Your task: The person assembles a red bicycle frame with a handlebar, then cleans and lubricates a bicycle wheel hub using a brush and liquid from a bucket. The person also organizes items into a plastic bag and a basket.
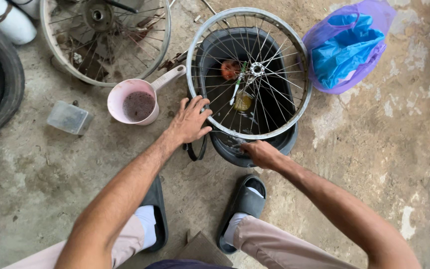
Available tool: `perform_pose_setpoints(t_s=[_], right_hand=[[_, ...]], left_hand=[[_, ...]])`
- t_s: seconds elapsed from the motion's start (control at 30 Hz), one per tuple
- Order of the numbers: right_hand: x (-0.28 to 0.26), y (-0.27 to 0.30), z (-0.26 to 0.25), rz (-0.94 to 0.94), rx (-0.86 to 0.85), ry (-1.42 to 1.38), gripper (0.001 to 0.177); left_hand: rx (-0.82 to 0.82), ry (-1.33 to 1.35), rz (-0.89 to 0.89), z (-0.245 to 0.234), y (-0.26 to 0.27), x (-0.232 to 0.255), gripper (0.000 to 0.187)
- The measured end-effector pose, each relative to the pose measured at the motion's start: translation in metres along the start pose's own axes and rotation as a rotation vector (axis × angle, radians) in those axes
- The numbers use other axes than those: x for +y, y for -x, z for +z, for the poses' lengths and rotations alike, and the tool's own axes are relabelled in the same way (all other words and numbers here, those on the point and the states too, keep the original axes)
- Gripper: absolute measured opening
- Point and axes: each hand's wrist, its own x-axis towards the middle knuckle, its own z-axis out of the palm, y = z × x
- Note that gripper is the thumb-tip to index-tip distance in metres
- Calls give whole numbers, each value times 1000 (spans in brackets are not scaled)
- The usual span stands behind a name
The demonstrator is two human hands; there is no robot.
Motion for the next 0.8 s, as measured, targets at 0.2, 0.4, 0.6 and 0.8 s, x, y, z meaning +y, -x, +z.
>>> perform_pose_setpoints(t_s=[0.2,0.4,0.6,0.8], right_hand=[[-53,25,-68,-116,160,-56,19],[-132,-27,-104,-229,315,-172,23],[-214,-135,-89,-385,390,-245,15],[-264,-244,-50,-325,445,-47,17]], left_hand=[[-249,-212,51,-74,11,-35,54],[-413,-355,-39,-141,54,-87,48],[-341,-291,-331,-148,112,-147,51],[-28,98,-787,-83,149,-183,74]])
